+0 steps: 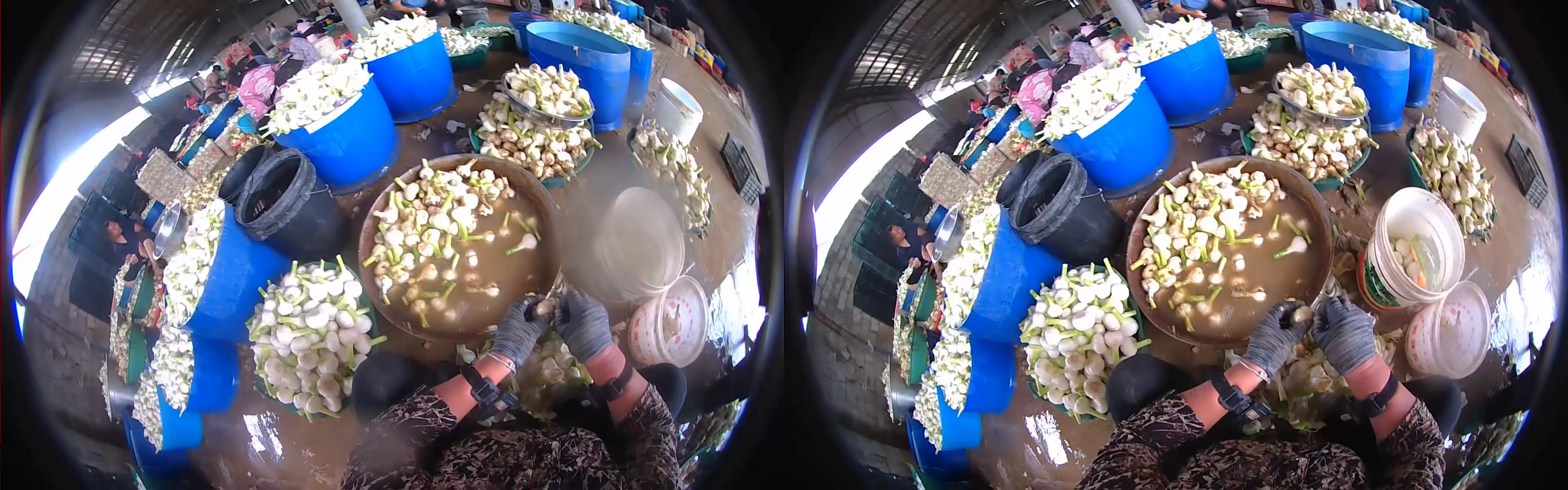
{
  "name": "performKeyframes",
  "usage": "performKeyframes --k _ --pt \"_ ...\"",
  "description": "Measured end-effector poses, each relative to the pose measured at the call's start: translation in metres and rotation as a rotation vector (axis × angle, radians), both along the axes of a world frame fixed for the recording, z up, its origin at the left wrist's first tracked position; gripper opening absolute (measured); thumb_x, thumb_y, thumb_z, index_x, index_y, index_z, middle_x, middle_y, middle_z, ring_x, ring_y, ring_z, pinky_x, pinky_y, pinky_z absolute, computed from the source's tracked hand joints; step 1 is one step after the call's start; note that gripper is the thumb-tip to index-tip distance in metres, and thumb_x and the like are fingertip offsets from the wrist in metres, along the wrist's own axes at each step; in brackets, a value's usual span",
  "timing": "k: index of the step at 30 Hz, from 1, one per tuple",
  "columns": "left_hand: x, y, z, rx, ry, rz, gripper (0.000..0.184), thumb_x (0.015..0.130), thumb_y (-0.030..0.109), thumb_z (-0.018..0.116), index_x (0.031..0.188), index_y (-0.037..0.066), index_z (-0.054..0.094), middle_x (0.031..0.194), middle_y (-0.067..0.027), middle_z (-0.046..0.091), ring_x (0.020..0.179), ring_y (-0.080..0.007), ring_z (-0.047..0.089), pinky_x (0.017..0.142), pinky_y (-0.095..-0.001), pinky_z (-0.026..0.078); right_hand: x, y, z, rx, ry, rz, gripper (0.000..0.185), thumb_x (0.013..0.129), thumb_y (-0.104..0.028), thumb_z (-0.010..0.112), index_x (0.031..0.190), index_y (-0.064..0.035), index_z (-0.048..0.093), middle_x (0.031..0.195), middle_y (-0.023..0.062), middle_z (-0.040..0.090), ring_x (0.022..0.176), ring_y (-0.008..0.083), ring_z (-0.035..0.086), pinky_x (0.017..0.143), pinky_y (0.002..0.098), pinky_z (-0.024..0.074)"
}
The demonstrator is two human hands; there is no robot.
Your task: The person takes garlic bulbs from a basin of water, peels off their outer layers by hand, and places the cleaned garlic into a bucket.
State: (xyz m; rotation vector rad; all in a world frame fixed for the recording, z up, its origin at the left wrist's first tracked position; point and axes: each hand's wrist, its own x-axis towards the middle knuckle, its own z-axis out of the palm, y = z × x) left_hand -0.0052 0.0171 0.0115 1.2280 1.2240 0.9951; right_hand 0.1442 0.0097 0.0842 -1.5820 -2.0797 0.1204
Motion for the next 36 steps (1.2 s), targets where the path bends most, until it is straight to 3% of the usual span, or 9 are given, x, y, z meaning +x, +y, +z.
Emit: performKeyframes --k 5,8,9,11,17,20,26,32,36 --pt "-0.008 -0.001 0.015 0.051 -0.021 -0.072 0.033 0.088 0.012 0.067 0.119 0.004 0.058 0.107 -0.0057 0.064 0.098 -0.0115 0.058 0.089 -0.027 0.049 0.006 0.007 -0.012 -0.139 0.188 -0.019 0.006 0.076 -0.007 0.06 0.08 -0.005 0.056 0.07 0.0166 0.06 0.065 0.0362 0.06 0.06 0.0419 0.0479" --pt "-0.01 -0.009 0.033 -0.043 -0.408 -0.157 0.038 0.091 0.013 0.063 0.127 0.007 0.054 0.12 -0.0042 0.059 0.108 -0.0114 0.055 0.093 -0.0275 0.049 0.027 0.018 -0.03 -0.409 0.607 -0.098 0.003 0.083 -0.006 0.057 0.083 -0.0033 0.057 0.073 0.0181 0.062 0.068 0.0365 0.06 0.062 0.0415 0.0483" --pt "-0.012 -0.011 0.035 -0.036 -0.407 -0.161 0.038 0.091 0.013 0.063 0.127 0.007 0.054 0.12 -0.0042 0.059 0.108 -0.0114 0.055 0.093 -0.0275 0.049 0.045 0.024 -0.051 -0.401 0.608 -0.099 0.003 0.083 -0.006 0.057 0.083 -0.0033 0.057 0.073 0.0181 0.062 0.068 0.0365 0.06 0.062 0.0415 0.0483" --pt "-0.02 -0.011 0.046 -0.19 -0.649 -0.172 0.04 0.093 0.013 0.061 0.131 0.008 0.051 0.124 -0.0034 0.056 0.109 -0.0125 0.055 0.095 -0.0286 0.049 0.048 0.03 -0.043 -0.176 -0.025 -0.149 0.003 0.084 -0.007 0.058 0.085 -0.0039 0.058 0.072 0.0162 0.061 0.068 0.0373 0.06 0.064 0.0424 0.0488" --pt "-0.021 -0.004 0.018 -0.28 -0.9 -0.18 0.036 0.096 0.016 0.053 0.131 0.008 0.051 0.124 -0.0037 0.055 0.11 -0.0154 0.055 0.095 -0.0327 0.049 0.013 -0.002 0.043 -0.113 0.299 0.117 0.025 0.076 -0.005 0.064 0.101 -0.0039 0.062 0.099 0.0174 0.062 0.094 0.038 0.058 0.084 0.0436 0.0469" --pt "-0.02 0.001 0.016 -0.263 -1.232 -0.37 0.027 0.095 0.022 0.053 0.118 0.008 0.053 0.102 -0.0009 0.054 0.098 -0.0163 0.054 0.099 -0.0376 0.045 -0.003 -0.005 0.052 0.065 0.263 0.278 0.025 0.076 -0.005 0.066 0.101 -0.0035 0.062 0.099 0.016 0.063 0.093 0.0375 0.059 0.084 0.0429 0.0476" --pt "-0.026 -0.006 0.048 -0.466 -1.238 -0.284 0.033 0.092 0.013 0.057 0.124 0.007 0.051 0.118 -0.0045 0.058 0.104 -0.0168 0.057 0.094 -0.034 0.049 -0.01 -0.01 0.053 -0.071 0.328 0.244 0.023 0.079 -0.013 0.069 0.099 -0.0068 0.062 0.097 0.0149 0.062 0.09 0.0364 0.06 0.079 0.0437 0.0486" --pt "-0.015 -0.01 0.079 -0.374 -0.943 -0.097 0.019 0.09 0.019 0.059 0.106 0.008 0.058 0.091 -0.0022 0.059 0.082 -0.0134 0.059 0.079 -0.0284 0.051 0.007 -0.006 0.025 -0.037 0.47 0.214 0.026 0.082 -0.015 0.07 0.104 -0.0048 0.06 0.097 0.0152 0.062 0.088 0.0348 0.061 0.076 0.039 0.0501" --pt "-0.022 -0.006 0.045 -0.391 -0.815 -0.045 0.025 0.097 0.032 0.055 0.103 0.008 0.06 0.088 -0.0034 0.061 0.08 -0.0159 0.061 0.074 -0.0319 0.054 0.015 -0.009 0.016 -0.082 0.532 0.154 0.021 0.083 -0.015 0.069 0.101 -0.0058 0.063 0.094 0.0139 0.063 0.085 0.0327 0.063 0.075 0.038 0.0516"
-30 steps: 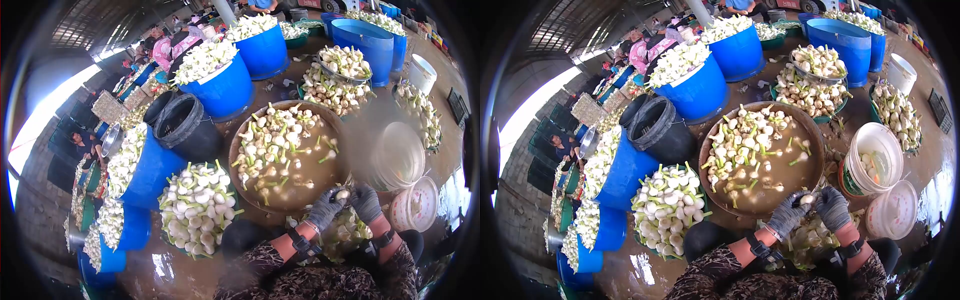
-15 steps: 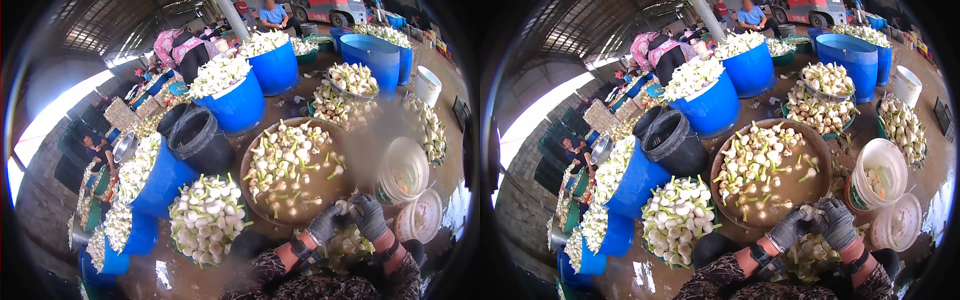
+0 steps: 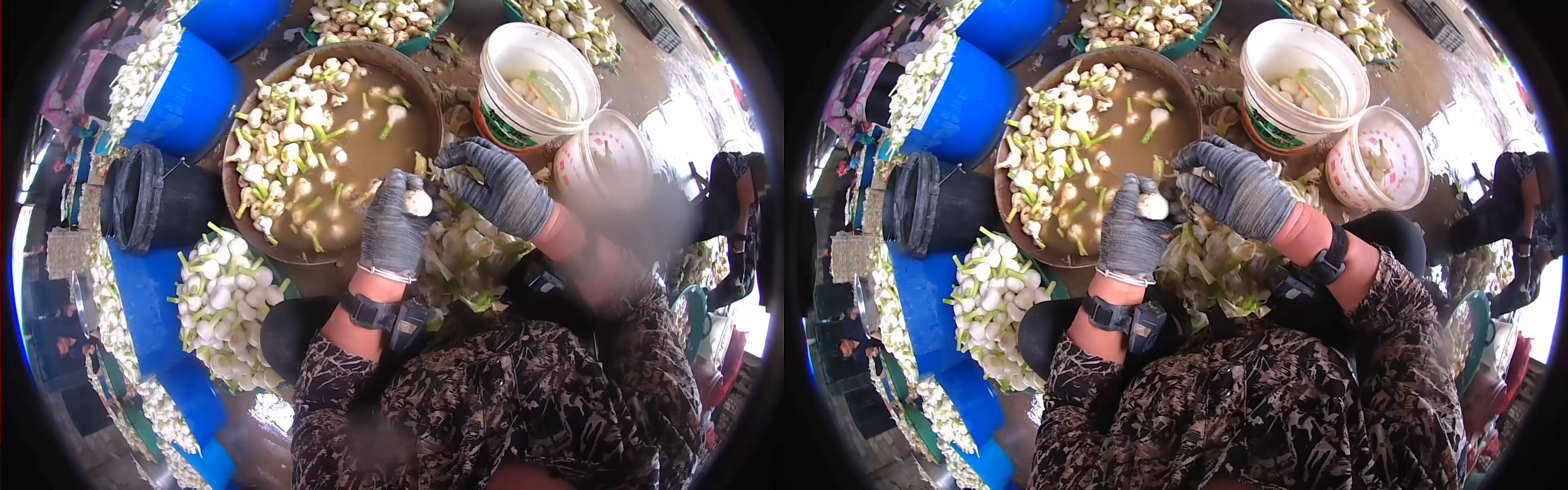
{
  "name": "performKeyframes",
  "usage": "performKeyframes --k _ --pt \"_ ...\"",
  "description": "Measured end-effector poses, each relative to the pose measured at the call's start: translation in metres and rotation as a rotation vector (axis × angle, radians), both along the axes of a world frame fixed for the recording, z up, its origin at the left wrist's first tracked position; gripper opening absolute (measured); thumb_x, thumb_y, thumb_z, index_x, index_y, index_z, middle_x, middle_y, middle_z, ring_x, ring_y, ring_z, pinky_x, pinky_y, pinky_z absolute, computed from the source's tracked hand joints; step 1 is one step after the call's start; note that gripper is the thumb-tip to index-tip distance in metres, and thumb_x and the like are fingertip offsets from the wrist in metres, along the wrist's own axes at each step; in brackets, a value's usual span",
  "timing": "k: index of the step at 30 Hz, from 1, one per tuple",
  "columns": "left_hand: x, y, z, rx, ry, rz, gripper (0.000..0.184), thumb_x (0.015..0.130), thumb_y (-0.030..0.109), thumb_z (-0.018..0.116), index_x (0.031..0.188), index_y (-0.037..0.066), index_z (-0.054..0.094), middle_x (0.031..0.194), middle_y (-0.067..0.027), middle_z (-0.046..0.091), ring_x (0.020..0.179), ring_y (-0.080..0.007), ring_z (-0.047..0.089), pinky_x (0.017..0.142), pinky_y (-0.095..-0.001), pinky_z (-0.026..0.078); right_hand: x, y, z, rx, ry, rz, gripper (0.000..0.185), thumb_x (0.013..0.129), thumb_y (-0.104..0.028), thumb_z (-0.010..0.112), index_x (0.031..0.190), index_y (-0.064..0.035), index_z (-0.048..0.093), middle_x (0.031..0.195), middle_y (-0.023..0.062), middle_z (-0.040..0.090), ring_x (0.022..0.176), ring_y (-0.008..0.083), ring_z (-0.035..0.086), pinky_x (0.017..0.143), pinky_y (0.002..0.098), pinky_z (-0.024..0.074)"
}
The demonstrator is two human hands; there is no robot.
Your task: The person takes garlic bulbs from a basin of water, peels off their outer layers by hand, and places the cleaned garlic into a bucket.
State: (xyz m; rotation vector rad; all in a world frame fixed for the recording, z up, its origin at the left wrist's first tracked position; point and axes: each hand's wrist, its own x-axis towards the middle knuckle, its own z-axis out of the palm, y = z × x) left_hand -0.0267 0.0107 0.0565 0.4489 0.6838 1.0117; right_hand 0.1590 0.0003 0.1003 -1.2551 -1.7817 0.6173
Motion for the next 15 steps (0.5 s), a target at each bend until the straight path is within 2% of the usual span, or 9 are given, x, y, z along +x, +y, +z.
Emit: performKeyframes --k 3,5,6,7,8,10,11,13,15 --pt "0.0 0.008 -0.015 0.005 0.0 -0.054 0.033 0.1 0.037 0.046 0.101 0.008 0.061 0.087 -0.0053 0.063 0.078 -0.018 0.062 0.073 -0.0334 0.055 0.003 0.0 0.002 0.01 -0.028 0.016 0.019 0.083 -0.015 0.069 0.098 -0.006 0.064 0.091 0.0134 0.064 0.084 0.0328 0.063 0.074 0.0382 0.052" --pt "0.011 0.005 0.006 -0.127 -0.171 -0.046 0.045 0.102 0.043 0.036 0.098 0.007 0.063 0.086 -0.0071 0.064 0.076 -0.0207 0.062 0.072 -0.0362 0.055 0.002 -0.002 0.006 0.075 -0.087 -0.024 0.017 0.081 -0.016 0.07 0.094 -0.0063 0.065 0.088 0.0131 0.064 0.082 0.0331 0.063 0.072 0.0388 0.052" --pt "0.017 0.004 0.02 -0.142 -0.118 -0.021 0.046 0.102 0.042 0.034 0.107 0.005 0.061 0.096 -0.0114 0.065 0.085 -0.0241 0.064 0.077 -0.04 0.055 0.001 -0.002 0.007 0.127 -0.109 -0.042 0.017 0.08 -0.017 0.07 0.092 -0.0068 0.064 0.084 0.0122 0.064 0.079 0.0338 0.063 0.069 0.0391 0.0519" --pt "0.02 0.004 0.02 -0.148 -0.117 -0.033 0.046 0.102 0.042 0.034 0.107 0.005 0.061 0.096 -0.0114 0.065 0.085 -0.0241 0.064 0.077 -0.04 0.055 0.002 -0.002 0.008 0.121 -0.11 -0.054 0.017 0.08 -0.017 0.07 0.092 -0.0068 0.064 0.084 0.0122 0.064 0.079 0.0338 0.063 0.069 0.0391 0.0519" --pt "0.02 0.005 0.021 0.002 -0.033 -0.055 0.042 0.101 0.038 0.037 0.113 0.004 0.057 0.102 -0.0136 0.063 0.09 -0.0254 0.063 0.079 -0.0413 0.055 0.002 -0.002 0.009 0.106 -0.118 -0.043 0.017 0.08 -0.018 0.07 0.092 -0.0072 0.065 0.082 0.0115 0.064 0.078 0.0338 0.063 0.069 0.0392 0.0519" --pt "0.015 0.0 0.025 0.072 -0.177 -0.105 0.04 0.096 0.026 0.047 0.128 0.002 0.046 0.116 -0.0166 0.056 0.1 -0.0268 0.061 0.084 -0.0411 0.056 0.001 -0.001 0.006 0.096 -0.13 -0.037 0.017 0.081 -0.022 0.069 0.09 -0.008 0.065 0.078 0.011 0.064 0.076 0.0338 0.063 0.068 0.04 0.0517" --pt "0.013 -0.001 0.022 0.054 -0.169 -0.104 0.04 0.096 0.026 0.047 0.128 0.002 0.046 0.116 -0.0166 0.056 0.1 -0.0268 0.061 0.084 -0.0411 0.056 0.001 0.0 0.003 0.078 -0.12 -0.036 0.017 0.081 -0.022 0.069 0.09 -0.008 0.065 0.078 0.011 0.064 0.076 0.0338 0.063 0.068 0.04 0.0517" --pt "0.011 0.002 0.013 0.209 0.155 -0.112 0.041 0.092 0.018 0.052 0.129 0.003 0.043 0.116 -0.0136 0.055 0.1 -0.0248 0.061 0.082 -0.0387 0.056 0.003 0.003 -0.001 -0.048 -0.191 0.009 0.015 0.083 -0.012 0.069 0.095 -0.0047 0.068 0.084 0.0116 0.064 0.074 0.0269 0.063 0.069 0.0341 0.0518" --pt "0.013 0.0 0.011 0.196 0.249 -0.099 0.038 0.09 0.012 0.054 0.126 0.004 0.043 0.112 -0.0103 0.053 0.098 -0.0204 0.06 0.078 -0.0344 0.056 -0.001 0.002 0.002 -0.022 -0.157 0.014 0.011 0.08 -0.011 0.069 0.09 -0.0048 0.067 0.078 0.0116 0.063 0.069 0.0283 0.062 0.066 0.0365 0.0513"
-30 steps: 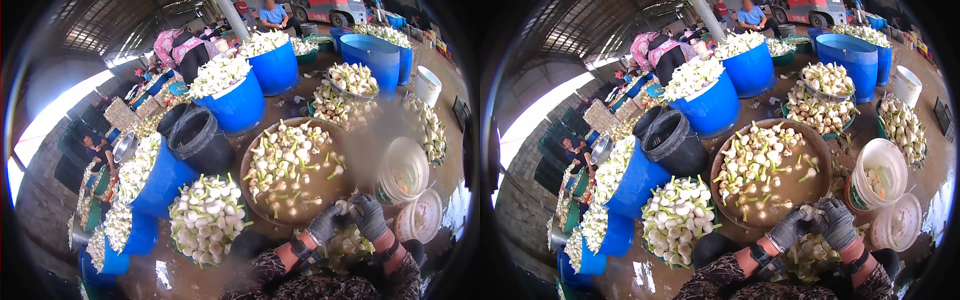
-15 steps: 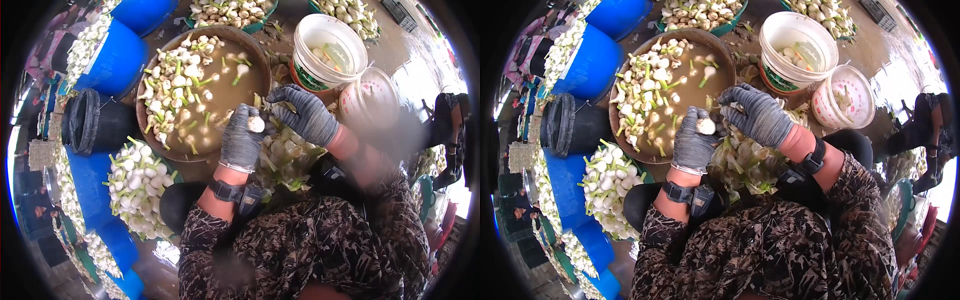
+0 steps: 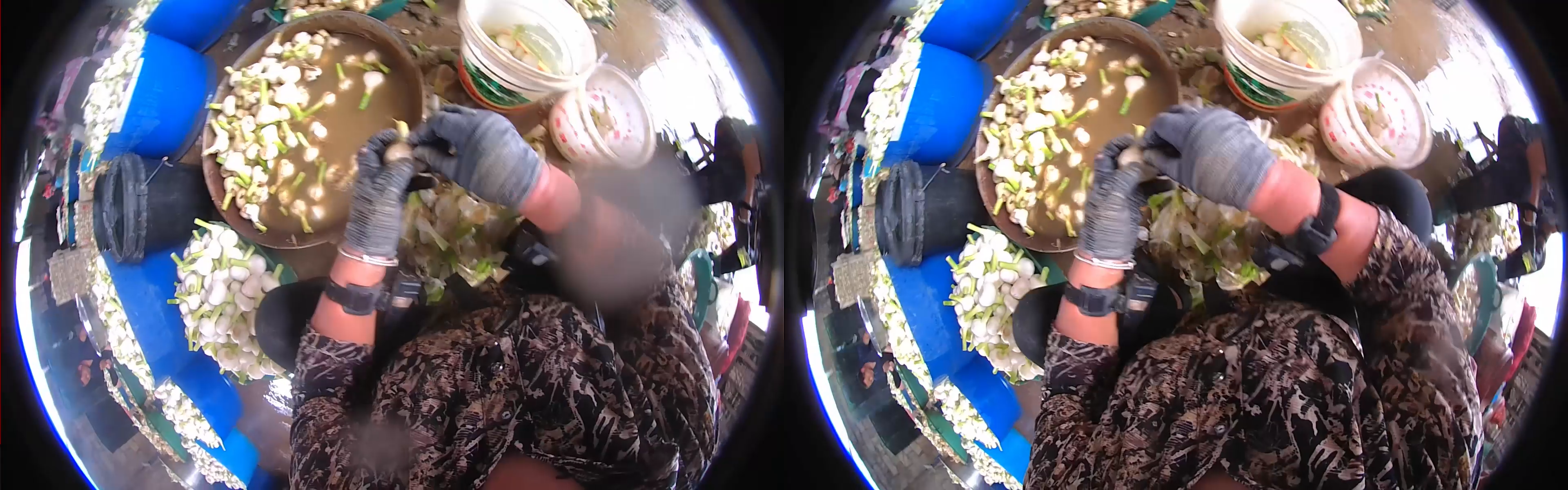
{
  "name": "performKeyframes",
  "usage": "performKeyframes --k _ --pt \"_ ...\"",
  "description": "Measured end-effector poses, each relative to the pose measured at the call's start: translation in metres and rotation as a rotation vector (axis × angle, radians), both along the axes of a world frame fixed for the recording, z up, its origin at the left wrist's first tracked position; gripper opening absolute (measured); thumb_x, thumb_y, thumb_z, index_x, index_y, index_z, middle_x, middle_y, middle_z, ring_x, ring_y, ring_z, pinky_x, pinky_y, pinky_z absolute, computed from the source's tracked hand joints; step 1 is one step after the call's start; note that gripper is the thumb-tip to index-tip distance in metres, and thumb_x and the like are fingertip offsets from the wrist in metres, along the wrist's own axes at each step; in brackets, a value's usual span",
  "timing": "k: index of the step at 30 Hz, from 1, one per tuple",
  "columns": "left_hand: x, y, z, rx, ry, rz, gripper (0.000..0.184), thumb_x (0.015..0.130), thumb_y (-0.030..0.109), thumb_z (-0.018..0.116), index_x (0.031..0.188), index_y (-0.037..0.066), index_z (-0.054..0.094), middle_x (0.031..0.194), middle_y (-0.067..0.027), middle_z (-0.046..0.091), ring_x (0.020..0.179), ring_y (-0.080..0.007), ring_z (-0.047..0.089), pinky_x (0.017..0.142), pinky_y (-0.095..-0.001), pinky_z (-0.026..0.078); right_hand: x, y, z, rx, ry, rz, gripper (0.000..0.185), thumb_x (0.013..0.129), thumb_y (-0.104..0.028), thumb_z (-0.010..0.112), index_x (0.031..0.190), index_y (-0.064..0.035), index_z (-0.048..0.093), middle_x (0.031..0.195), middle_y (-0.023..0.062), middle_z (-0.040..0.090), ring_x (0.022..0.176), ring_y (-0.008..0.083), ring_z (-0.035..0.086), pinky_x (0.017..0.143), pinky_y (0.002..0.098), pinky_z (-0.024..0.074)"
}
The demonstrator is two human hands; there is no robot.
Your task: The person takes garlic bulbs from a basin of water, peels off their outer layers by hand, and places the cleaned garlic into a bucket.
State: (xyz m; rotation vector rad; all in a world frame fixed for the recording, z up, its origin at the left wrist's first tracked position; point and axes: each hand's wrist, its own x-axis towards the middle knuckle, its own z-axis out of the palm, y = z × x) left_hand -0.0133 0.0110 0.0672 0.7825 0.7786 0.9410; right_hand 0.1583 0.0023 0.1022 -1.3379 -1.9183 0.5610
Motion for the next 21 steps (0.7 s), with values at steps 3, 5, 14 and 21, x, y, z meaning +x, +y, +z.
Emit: performKeyframes --k 3,5,14,21 --pt "-0.004 0.006 -0.025 0.396 0.519 0.026 0.03 0.094 0.019 0.058 0.118 0.007 0.045 0.102 -0.0042 0.051 0.094 -0.0113 0.052 0.083 -0.0293 0.05 -0.004 0.008 0.005 -0.005 -0.189 -0.045 0.014 0.081 -0.02 0.067 0.082 -0.0077 0.06 0.076 0.0145 0.061 0.072 0.0346 0.061 0.063 0.0442 0.0491" --pt "-0.003 0.002 -0.037 0.437 0.55 0.034 0.029 0.093 0.015 0.058 0.118 0.006 0.045 0.104 -0.0033 0.051 0.094 -0.0119 0.052 0.086 -0.0293 0.048 -0.005 0.007 -0.004 -0.026 -0.191 -0.065 0.012 0.078 -0.015 0.066 0.077 -0.0072 0.057 0.073 0.0148 0.058 0.071 0.0363 0.059 0.062 0.0451 0.0478" --pt "0.007 0.023 -0.034 0.18 0.362 -0.131 0.03 0.092 0.011 0.06 0.121 0.009 0.052 0.108 -0.001 0.056 0.092 -0.0087 0.054 0.084 -0.0273 0.049 0.015 0.042 -0.048 -0.148 -0.125 -0.127 0.006 0.078 -0.005 0.06 0.08 -0.0051 0.054 0.07 0.0182 0.057 0.066 0.039 0.057 0.06 0.0437 0.0461" --pt "-0.002 0.064 -0.052 -0.048 -0.071 -0.18 0.05 0.098 0.025 0.05 0.144 0.01 0.034 0.098 -0.0021 0.057 0.083 -0.0095 0.057 0.077 -0.0266 0.052 0.058 0.096 -0.077 -0.297 -0.088 -0.298 0.016 0.081 -0.012 0.063 0.093 -0.0028 0.059 0.081 0.0154 0.062 0.076 0.0353 0.06 0.071 0.0413 0.0493"
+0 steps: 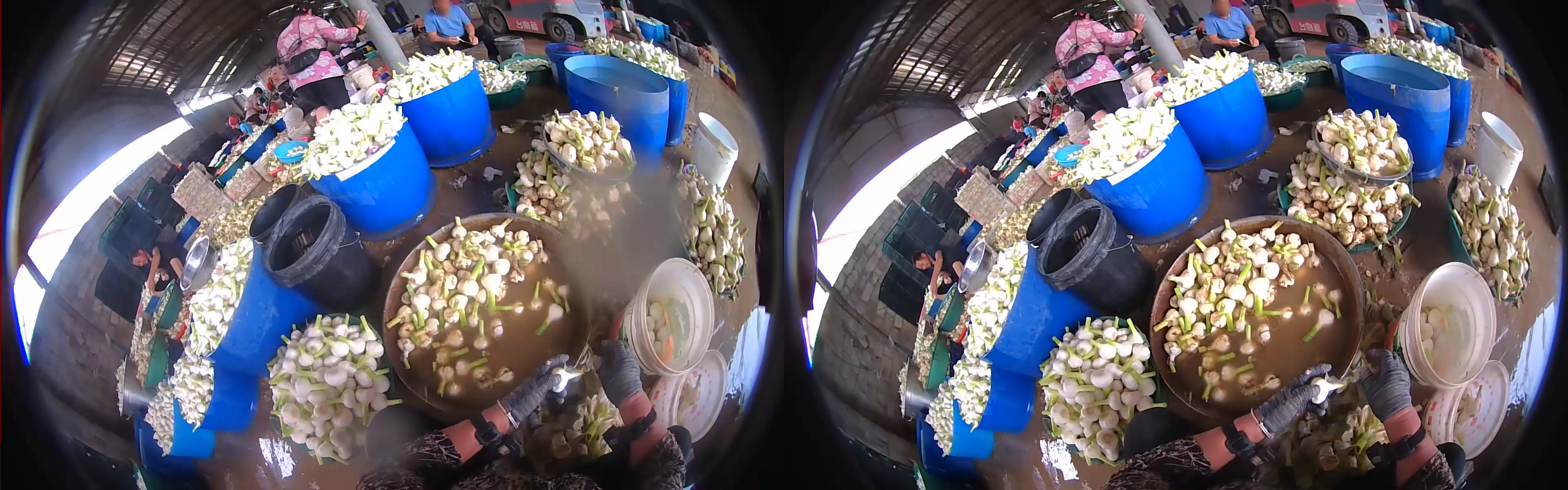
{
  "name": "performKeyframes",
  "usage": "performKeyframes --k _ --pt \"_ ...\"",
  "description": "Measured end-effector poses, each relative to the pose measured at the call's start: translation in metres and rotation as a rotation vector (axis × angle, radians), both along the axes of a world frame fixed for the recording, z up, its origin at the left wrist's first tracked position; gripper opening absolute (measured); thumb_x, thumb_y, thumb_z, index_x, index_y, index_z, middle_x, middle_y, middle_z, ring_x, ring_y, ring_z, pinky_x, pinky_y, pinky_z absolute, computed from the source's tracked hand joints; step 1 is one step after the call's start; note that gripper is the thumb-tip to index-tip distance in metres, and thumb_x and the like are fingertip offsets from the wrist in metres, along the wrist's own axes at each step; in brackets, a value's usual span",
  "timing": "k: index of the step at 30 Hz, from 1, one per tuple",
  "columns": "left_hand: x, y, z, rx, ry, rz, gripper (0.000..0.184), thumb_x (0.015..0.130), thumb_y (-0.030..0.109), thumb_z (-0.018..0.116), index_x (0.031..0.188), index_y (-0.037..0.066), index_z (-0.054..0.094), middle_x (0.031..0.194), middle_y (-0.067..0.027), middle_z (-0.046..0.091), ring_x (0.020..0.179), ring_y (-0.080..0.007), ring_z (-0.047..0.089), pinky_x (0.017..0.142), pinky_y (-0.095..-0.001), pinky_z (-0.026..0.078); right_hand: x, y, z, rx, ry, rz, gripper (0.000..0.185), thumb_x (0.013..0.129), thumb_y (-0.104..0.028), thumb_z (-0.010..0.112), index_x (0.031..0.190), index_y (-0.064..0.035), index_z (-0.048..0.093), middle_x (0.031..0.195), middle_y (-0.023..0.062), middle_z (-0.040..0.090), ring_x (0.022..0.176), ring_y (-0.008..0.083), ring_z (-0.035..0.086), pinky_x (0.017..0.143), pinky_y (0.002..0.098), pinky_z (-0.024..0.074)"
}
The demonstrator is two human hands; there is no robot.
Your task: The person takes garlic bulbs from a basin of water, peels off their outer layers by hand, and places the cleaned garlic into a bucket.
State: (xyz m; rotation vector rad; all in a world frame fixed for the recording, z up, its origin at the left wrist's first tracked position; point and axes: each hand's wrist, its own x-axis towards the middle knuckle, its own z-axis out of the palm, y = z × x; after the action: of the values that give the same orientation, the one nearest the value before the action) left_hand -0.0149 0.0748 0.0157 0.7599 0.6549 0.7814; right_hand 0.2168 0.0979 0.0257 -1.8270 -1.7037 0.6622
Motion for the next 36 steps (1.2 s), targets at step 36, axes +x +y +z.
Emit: performKeyframes --k 36 --pt "0.015 -0.058 0.054 0.354 0.383 -0.161 0.034 0.099 0.03 0.05 0.124 0.007 0.054 0.092 0.0006 0.057 0.081 -0.007 0.05 0.068 -0.0229 0.045 -0.037 -0.102 0.066 0.055 0.523 0.209 0.016 0.087 -0.012 0.068 0.088 -0.001 0.057 0.071 0.0043 0.058 0.065 0.0116 0.049 0.061 0.0312 0.0463"
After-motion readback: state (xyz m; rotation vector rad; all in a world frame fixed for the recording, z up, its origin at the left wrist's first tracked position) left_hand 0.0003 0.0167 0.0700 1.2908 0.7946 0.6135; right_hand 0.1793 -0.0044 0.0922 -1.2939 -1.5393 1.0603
